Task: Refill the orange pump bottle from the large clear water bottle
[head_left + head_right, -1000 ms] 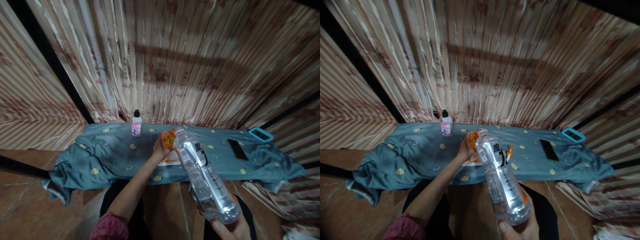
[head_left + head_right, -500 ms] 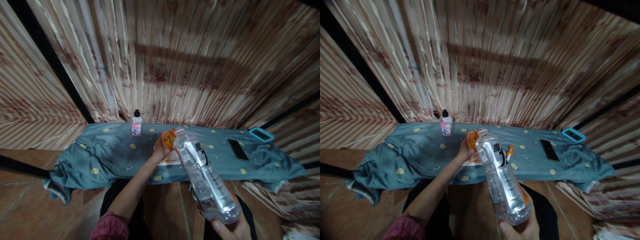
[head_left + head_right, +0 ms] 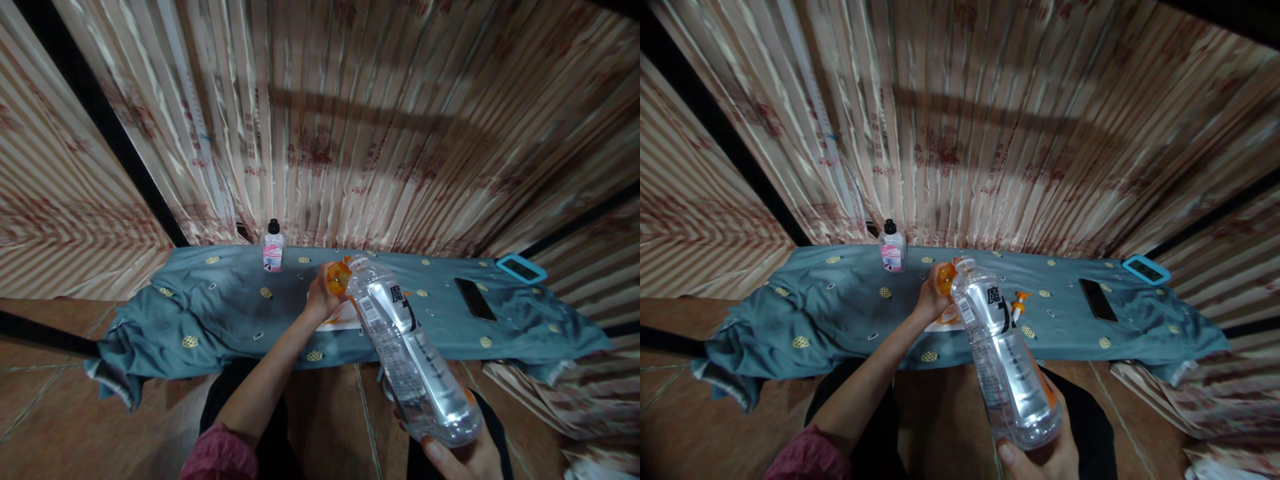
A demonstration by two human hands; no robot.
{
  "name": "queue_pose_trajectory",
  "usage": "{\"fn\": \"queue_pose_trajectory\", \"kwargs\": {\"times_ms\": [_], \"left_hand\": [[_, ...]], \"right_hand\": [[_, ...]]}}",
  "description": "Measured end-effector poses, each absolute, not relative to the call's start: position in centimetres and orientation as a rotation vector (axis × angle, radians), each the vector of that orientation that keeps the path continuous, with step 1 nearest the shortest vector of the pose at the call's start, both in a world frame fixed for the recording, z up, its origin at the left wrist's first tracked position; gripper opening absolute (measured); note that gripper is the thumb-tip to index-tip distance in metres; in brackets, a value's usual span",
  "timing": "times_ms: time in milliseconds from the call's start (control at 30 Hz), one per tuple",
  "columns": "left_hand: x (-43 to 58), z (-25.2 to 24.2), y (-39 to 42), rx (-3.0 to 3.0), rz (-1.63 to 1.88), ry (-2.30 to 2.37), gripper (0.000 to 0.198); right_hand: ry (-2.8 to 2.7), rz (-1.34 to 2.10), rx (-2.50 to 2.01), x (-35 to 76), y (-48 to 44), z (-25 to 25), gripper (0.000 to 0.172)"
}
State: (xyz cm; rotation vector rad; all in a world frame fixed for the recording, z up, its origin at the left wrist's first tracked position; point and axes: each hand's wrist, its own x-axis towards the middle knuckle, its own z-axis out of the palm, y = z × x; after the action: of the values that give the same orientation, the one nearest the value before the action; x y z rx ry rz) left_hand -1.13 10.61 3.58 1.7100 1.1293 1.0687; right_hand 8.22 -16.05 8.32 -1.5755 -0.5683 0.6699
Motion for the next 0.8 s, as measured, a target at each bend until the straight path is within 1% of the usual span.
{"fn": "queue_pose_trajectory", "kwargs": {"times_ms": [233,667,800], "left_hand": [[-1.04,3.23,10.84,1.707,1.09,1.092,0.067],[-0.97,3.19,10.86,1.701,1.092,1.12,0.065],[-1.02,3.44,10.75,1.694,1.091,1.11,0.065]], "right_hand": [[-0.565,0.652,-1.558,8.15,-15.69,8.63,0.092],[-0.662,0.603,-1.562,8.18,-15.69,8.64,0.079],[-0.663,0.605,-1.563,8.05,-15.63,8.75,0.081]]}}
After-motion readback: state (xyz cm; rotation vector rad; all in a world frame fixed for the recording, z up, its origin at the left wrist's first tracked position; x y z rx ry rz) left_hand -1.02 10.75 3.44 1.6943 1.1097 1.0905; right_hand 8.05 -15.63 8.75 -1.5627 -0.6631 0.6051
